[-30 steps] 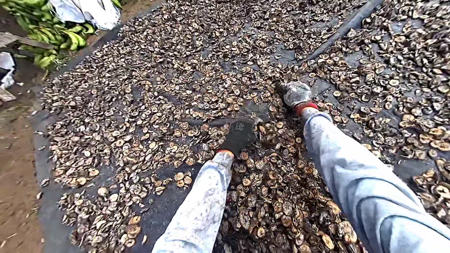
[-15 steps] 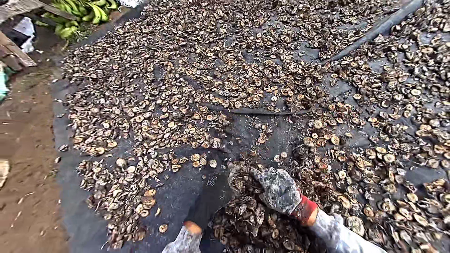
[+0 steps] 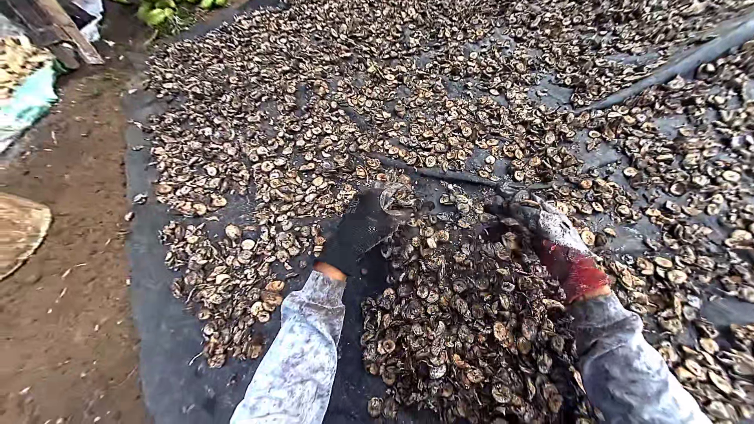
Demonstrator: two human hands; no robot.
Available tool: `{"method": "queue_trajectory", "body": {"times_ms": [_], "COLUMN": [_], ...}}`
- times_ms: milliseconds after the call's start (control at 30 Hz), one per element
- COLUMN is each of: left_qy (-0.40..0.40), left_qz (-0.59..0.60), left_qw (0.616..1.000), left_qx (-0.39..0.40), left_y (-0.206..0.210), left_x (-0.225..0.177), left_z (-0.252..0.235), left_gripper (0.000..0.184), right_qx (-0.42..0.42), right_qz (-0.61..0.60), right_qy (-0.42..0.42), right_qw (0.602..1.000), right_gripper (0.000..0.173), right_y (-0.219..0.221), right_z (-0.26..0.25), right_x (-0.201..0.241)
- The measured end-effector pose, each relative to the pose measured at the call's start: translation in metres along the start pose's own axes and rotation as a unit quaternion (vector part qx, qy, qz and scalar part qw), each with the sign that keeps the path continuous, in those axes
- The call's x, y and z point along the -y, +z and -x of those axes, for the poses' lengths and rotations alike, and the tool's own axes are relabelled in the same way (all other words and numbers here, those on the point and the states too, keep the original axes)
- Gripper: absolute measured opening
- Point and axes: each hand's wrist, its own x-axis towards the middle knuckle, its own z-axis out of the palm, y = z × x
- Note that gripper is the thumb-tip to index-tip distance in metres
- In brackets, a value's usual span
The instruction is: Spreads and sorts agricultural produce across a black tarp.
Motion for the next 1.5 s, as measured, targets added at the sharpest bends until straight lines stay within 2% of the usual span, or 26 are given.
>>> {"method": "queue_trajectory", "body": {"times_ms": [67,167,200,300,333,367,433,467,500,567,667,733,800,867,933,967,1033,1067,1100,1133,1167,1233,1267,1367,1433,1500], "left_qy": [-0.003,-0.029,-0.024,-0.055,-0.084,-0.099,-0.122,-0.124,-0.109,-0.043,-0.073,-0.101,-0.123,-0.122,-0.03,0.017,0.046,0.026,-0.01,-0.034,-0.052,-0.102,-0.116,-0.112,-0.117,-0.163], "left_qz": [-0.09,-0.157,-0.165,-0.157,-0.131,-0.12,-0.14,-0.139,-0.133,-0.116,-0.145,-0.146,-0.14,-0.125,-0.118,-0.12,-0.179,-0.187,-0.174,-0.154,-0.122,-0.079,-0.064,-0.014,-0.007,-0.025], "left_qw": [0.995,0.984,0.982,0.979,0.981,0.978,0.964,0.963,0.971,0.991,0.986,0.983,0.982,0.979,0.988,0.989,0.974,0.968,0.966,0.966,0.964,0.945,0.943,0.965,0.974,0.963], "left_qx": [0.034,0.079,0.087,0.117,0.12,0.138,0.188,0.192,0.165,0.047,-0.047,-0.049,0.018,0.102,0.091,0.088,0.129,0.164,0.192,0.205,0.229,0.299,0.307,0.238,0.195,0.214], "left_y": [0.0,0.02,0.032,0.038,0.033,0.024,-0.005,-0.019,-0.028,-0.04,-0.046,-0.035,-0.017,-0.006,0.001,0.006,0.012,0.013,0.009,0.003,-0.005,-0.024,-0.029,-0.043,-0.061,-0.095], "left_x": [0.007,0.023,0.03,0.033,0.035,0.036,0.039,0.043,0.056,0.073,0.078,0.089,0.094,0.091,0.106,0.114,0.124,0.123,0.118,0.114,0.111,0.113,0.127,0.172,0.192,0.185], "left_z": [-0.035,-0.068,-0.066,-0.014,0.01,0.029,0.047,0.046,0.035,-0.01,-0.084,-0.116,-0.117,-0.079,-0.038,-0.007,0.058,0.09,0.12,0.141,0.154,0.172,0.184,0.211,0.226,0.233], "left_gripper": [0.063,0.07,0.069,0.072,0.064,0.057,0.048,0.047,0.049,0.05,0.073,0.075,0.067,0.061,0.061,0.066,0.089,0.095,0.088,0.081,0.074,0.066,0.065,0.063,0.063,0.069], "right_qx": [-0.027,0.018,0.053,0.21,0.23,0.239,0.219,0.219,0.247,0.294,0.233,0.228,0.212,0.181,0.146,0.155,0.218,0.261,0.293,0.301,0.298,0.275,0.29,0.412,0.407,0.414], "right_qz": [0.007,0.193,0.281,0.536,0.559,0.551,0.47,0.431,0.401,0.315,0.222,0.194,0.192,0.219,0.328,0.404,0.516,0.555,0.575,0.573,0.562,0.525,0.494,0.439,0.416,0.431], "right_qy": [-0.018,-0.023,-0.017,-0.064,-0.106,-0.155,-0.258,-0.265,-0.205,-0.037,-0.011,-0.015,-0.022,-0.02,-0.073,-0.08,-0.095,-0.107,-0.122,-0.159,-0.201,-0.294,-0.298,-0.111,-0.088,-0.053], "right_qw": [0.999,0.981,0.958,0.815,0.789,0.784,0.816,0.835,0.858,0.902,0.947,0.954,0.958,0.959,0.931,0.898,0.823,0.783,0.755,0.745,0.745,0.75,0.764,0.791,0.808,0.8], "right_gripper": [0.038,0.037,0.041,0.108,0.108,0.095,0.061,0.052,0.047,0.046,0.04,0.041,0.041,0.036,0.032,0.038,0.063,0.089,0.112,0.12,0.112,0.073,0.06,0.054,0.048,0.046], "right_y": [0.005,0.031,0.05,0.127,0.148,0.163,0.18,0.185,0.186,0.184,0.173,0.166,0.16,0.148,0.154,0.161,0.181,0.195,0.208,0.219,0.225,0.231,0.234,0.245,0.252,0.246], "right_z": [-0.004,-0.012,-0.018,0.002,0.021,0.041,0.07,0.074,0.069,0.047,0.03,0.018,0.008,0.012,0.009,0.01,0.019,0.033,0.054,0.079,0.102,0.129,0.134,0.113,0.098,0.096], "right_x": [-0.003,0.001,0.001,-0.007,-0.016,-0.025,-0.04,-0.038,-0.023,0.011,0.017,0.029,0.039,0.036,0.042,0.042,0.025,0.01,-0.005,-0.022,-0.036,-0.055,-0.054,-0.008,0.006,0.036]}}
